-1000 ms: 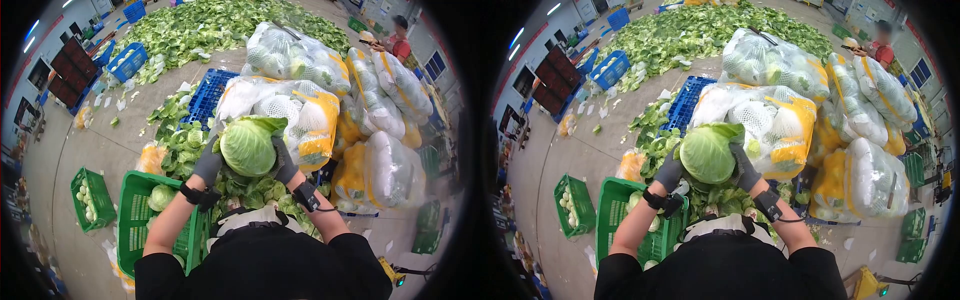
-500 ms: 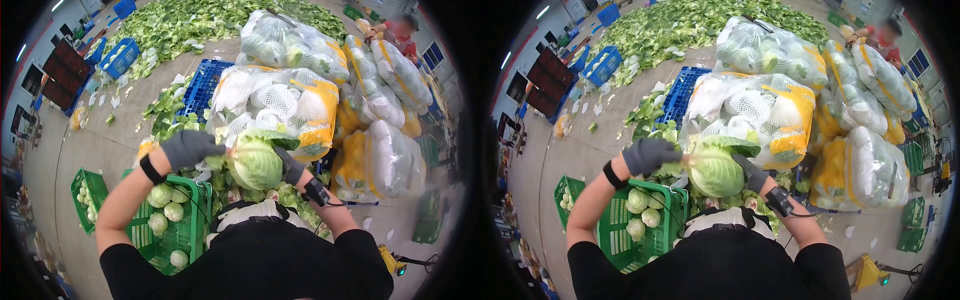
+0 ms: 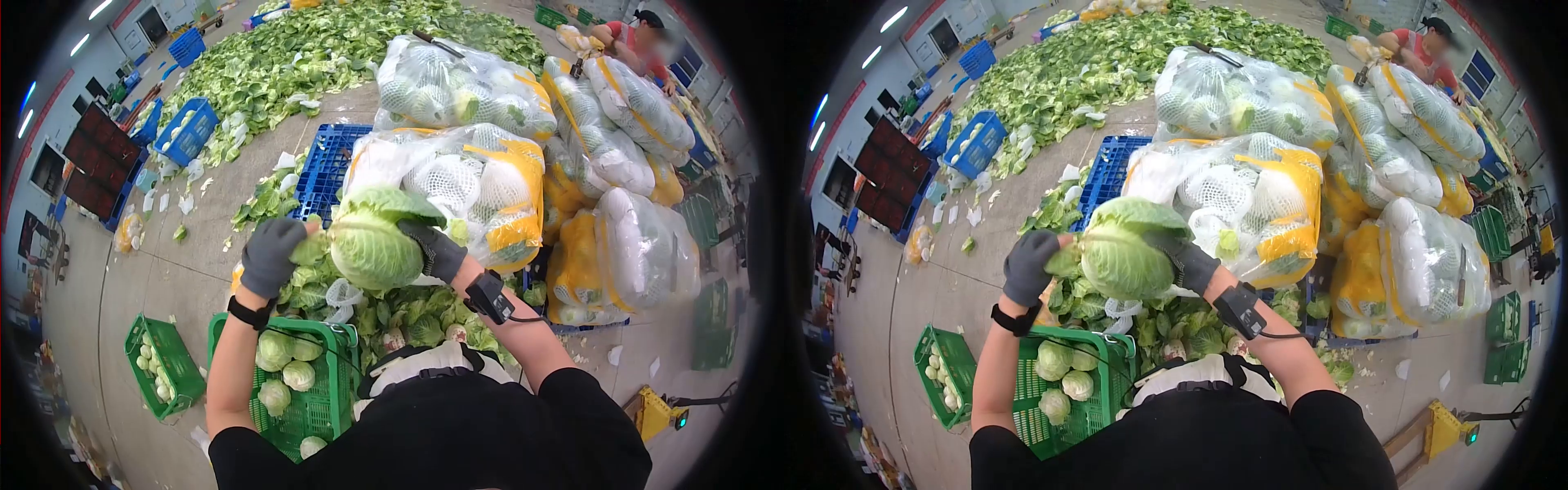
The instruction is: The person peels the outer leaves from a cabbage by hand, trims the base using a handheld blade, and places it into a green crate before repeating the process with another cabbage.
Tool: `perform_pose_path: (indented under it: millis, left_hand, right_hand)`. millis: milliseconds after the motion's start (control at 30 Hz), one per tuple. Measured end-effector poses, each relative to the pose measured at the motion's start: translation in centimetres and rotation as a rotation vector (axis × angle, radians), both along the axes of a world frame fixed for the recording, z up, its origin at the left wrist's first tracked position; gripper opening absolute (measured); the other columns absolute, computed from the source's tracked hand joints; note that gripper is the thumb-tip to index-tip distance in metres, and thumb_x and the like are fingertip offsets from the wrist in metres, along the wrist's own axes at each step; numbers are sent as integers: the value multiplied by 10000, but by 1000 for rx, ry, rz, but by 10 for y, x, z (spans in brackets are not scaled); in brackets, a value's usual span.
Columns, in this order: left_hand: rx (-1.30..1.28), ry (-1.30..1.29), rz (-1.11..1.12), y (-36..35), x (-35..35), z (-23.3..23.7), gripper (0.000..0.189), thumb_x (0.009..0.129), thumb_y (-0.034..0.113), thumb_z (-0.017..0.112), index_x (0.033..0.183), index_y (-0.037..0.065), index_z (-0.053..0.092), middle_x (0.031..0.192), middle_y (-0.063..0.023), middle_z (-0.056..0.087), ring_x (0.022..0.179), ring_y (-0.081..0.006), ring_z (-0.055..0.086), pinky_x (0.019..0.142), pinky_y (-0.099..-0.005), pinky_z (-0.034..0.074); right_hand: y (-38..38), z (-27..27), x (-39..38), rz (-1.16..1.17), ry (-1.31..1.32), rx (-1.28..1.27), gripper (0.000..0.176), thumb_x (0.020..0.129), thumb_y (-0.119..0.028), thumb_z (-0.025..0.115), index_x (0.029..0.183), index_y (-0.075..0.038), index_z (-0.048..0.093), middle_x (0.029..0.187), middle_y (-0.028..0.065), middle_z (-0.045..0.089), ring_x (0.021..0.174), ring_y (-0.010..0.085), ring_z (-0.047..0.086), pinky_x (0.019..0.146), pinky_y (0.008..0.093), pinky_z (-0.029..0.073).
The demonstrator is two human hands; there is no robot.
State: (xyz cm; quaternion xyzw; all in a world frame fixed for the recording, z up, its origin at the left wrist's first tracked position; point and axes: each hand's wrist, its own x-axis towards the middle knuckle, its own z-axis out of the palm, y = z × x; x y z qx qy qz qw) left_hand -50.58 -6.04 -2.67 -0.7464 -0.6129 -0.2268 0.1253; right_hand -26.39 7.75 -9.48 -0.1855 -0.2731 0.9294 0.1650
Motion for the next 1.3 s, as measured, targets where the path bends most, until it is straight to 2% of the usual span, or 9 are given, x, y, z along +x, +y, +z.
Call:
perform_pose_path:
  millis: [333,500,667,767,833,900,1000,1133,1300]
  left_hand:
    - [249,-875,237,-8,13,-18,411,624,-97,498,1000,51,574,861,-105,561,808,-237,553,737,-298,421]
    - [313,47,-5,-21,-8,50,454,579,-37,561,1003,119,598,839,-79,572,756,-274,533,649,-347,433]
    - [66,-1195,-9,-16,11,40,349,609,-68,565,935,49,606,834,-65,560,845,-189,550,725,-265,416]
    - [283,-40,37,-34,-13,71,300,680,-37,590,963,64,592,974,-81,584,870,-189,558,742,-308,438]
    - [651,-994,-175,-53,-85,59,246,815,28,497,1060,43,522,1004,-90,582,915,-218,564,784,-332,471]
    - [1031,-449,327,-50,-103,93,288,810,81,557,1088,37,494,1005,-110,575,863,-242,579,726,-342,499]
    - [-12,103,1098,-39,-125,-11,907,665,359,725,1347,30,228,1240,-226,415,1147,-337,410,961,-381,326]
    - [-509,-1726,-51,-31,11,-53,1050,630,429,736,1378,25,118,1381,-148,281,1266,-253,280,985,-362,316]
    - [-230,-2060,-242,-5,80,-56,957,609,406,742,1330,30,236,1279,-117,403,1154,-239,431,963,-358,354]
  right_hand:
    - [-13,-8,-57,103,189,-375,530,808,-323,607,1243,-94,409,1222,101,490,1073,235,514,917,407,438]
    - [-29,8,-35,112,319,-236,481,907,-389,371,1299,-109,354,1312,73,404,1190,205,403,1003,375,329]
    - [-33,13,-38,45,340,-183,575,847,-501,434,1280,-124,395,1288,69,438,1159,223,442,979,404,357]
    - [-28,6,-29,47,377,-193,583,830,-488,481,1277,-124,398,1277,80,449,1151,244,450,970,430,365]
    - [-28,-1,-18,26,324,-236,715,808,-595,398,1324,-106,321,1324,120,382,1180,295,411,1001,440,325]
    - [-34,-8,-10,-91,122,-130,646,833,-541,414,1310,-111,344,1305,115,406,1163,275,431,988,433,345]
    - [-40,-19,4,-163,-66,-94,548,856,-436,455,1287,-107,374,1281,106,431,1145,260,451,961,426,380]
    - [-20,-8,0,-127,-298,294,639,715,-104,705,1265,-77,381,1228,89,465,1109,189,464,915,333,412]
    - [-23,27,-5,-181,-184,1075,883,619,-134,771,1335,-73,257,1295,97,388,1166,197,404,966,320,346]
